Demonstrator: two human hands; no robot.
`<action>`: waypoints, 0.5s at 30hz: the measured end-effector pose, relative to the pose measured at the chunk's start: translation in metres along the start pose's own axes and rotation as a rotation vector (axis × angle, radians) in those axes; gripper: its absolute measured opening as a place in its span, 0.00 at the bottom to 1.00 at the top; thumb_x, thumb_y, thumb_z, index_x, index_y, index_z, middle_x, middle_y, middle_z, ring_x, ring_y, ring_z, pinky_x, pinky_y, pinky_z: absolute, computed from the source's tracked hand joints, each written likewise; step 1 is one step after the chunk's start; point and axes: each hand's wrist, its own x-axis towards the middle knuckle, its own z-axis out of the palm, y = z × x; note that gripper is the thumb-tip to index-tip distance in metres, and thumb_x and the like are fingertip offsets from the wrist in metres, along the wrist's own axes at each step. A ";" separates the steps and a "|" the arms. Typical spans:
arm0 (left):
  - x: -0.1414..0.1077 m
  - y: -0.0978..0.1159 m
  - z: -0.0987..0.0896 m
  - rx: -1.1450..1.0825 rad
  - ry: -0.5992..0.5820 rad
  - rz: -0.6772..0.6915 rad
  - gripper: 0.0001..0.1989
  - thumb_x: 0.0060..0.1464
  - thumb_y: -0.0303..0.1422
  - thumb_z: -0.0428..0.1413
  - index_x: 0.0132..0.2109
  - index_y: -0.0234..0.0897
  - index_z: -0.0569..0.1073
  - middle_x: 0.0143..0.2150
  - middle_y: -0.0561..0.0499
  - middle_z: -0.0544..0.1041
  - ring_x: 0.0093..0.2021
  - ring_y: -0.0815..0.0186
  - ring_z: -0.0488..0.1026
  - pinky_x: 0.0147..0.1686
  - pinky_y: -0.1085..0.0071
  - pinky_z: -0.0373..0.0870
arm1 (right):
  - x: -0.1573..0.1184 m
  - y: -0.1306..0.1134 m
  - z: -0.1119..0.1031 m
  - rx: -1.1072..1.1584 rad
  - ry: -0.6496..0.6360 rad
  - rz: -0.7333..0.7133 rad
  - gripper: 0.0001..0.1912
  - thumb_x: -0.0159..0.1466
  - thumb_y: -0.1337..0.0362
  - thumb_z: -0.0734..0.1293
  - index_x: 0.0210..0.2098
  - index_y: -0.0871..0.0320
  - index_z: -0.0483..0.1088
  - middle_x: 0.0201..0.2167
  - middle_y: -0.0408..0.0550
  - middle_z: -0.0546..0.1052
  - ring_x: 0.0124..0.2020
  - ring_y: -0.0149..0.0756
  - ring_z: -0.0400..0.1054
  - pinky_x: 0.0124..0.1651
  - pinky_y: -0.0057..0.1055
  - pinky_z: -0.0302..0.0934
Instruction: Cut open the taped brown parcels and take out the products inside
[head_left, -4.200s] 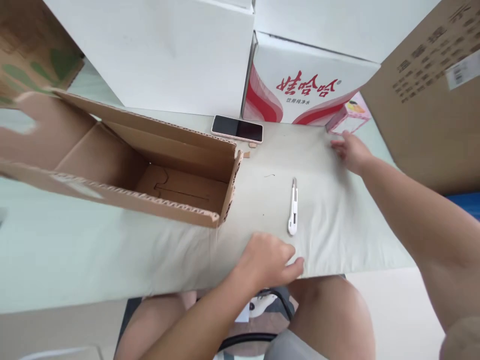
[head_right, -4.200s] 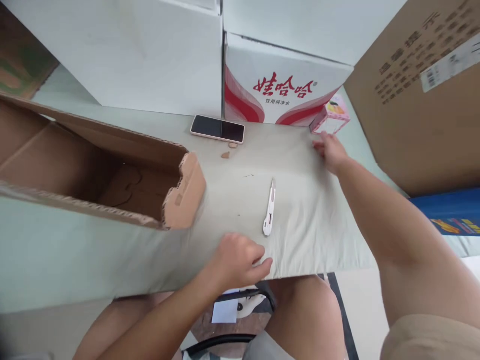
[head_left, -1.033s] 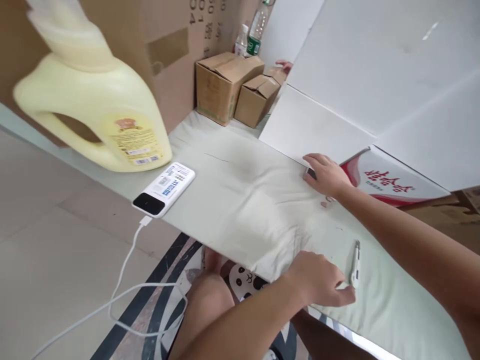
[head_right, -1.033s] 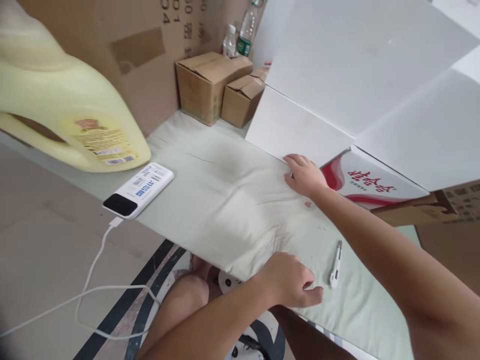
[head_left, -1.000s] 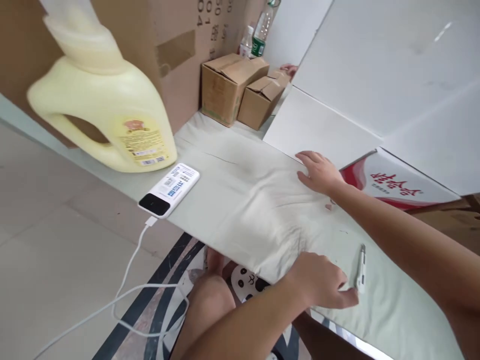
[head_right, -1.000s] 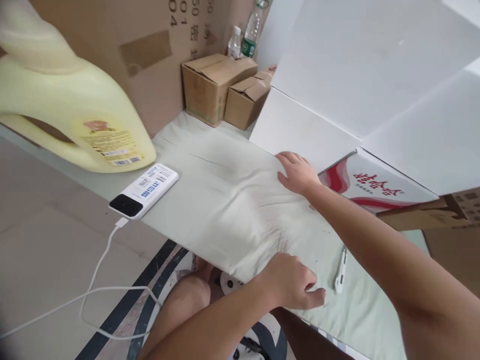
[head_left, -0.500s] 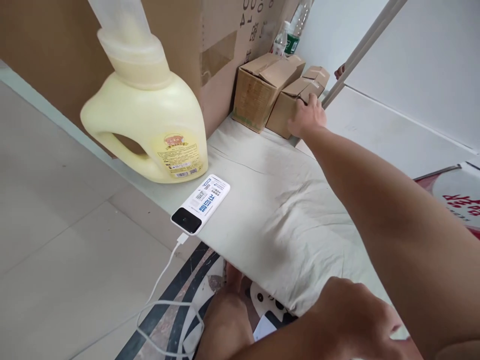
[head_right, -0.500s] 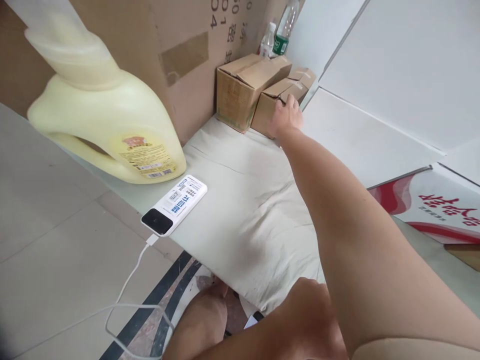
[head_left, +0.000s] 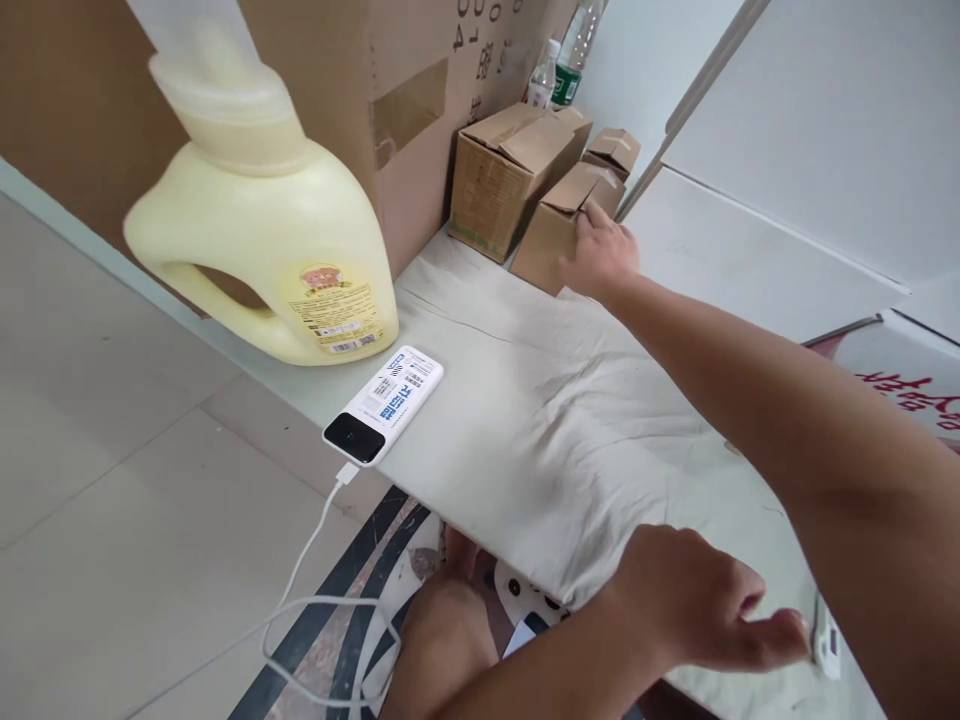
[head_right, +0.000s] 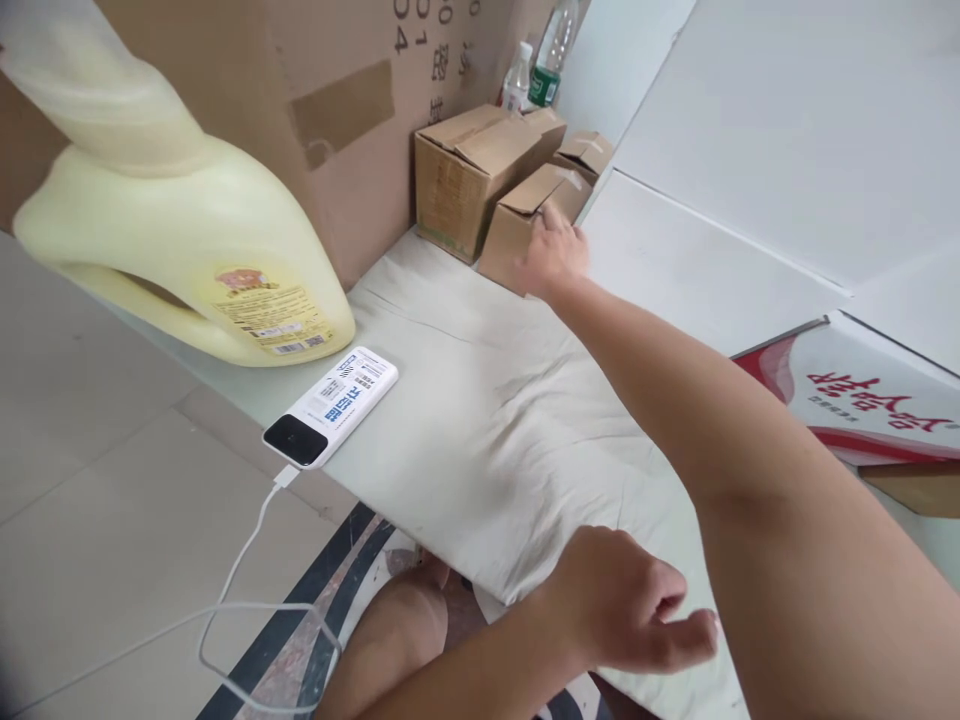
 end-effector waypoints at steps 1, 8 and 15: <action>0.001 0.000 0.001 -0.008 0.020 0.003 0.22 0.60 0.47 0.57 0.25 0.39 0.61 0.18 0.57 0.59 0.23 0.68 0.57 0.30 0.68 0.55 | -0.014 -0.002 -0.004 -0.006 -0.013 -0.012 0.36 0.65 0.56 0.63 0.70 0.59 0.57 0.76 0.60 0.56 0.72 0.59 0.57 0.72 0.60 0.51; 0.009 -0.015 0.003 0.050 0.762 0.204 0.20 0.58 0.39 0.53 0.23 0.40 0.53 0.18 0.55 0.59 0.22 0.69 0.59 0.26 0.67 0.56 | -0.161 0.026 -0.041 -0.026 0.134 -0.245 0.33 0.69 0.57 0.59 0.71 0.60 0.58 0.74 0.64 0.61 0.71 0.56 0.62 0.70 0.59 0.51; -0.008 -0.036 -0.042 0.010 1.538 0.533 0.11 0.63 0.38 0.54 0.51 0.42 0.69 0.48 0.44 0.71 0.51 0.56 0.70 0.53 0.55 0.71 | -0.401 0.109 -0.059 0.159 0.393 -0.177 0.31 0.66 0.64 0.66 0.68 0.44 0.67 0.70 0.52 0.68 0.61 0.57 0.73 0.61 0.55 0.62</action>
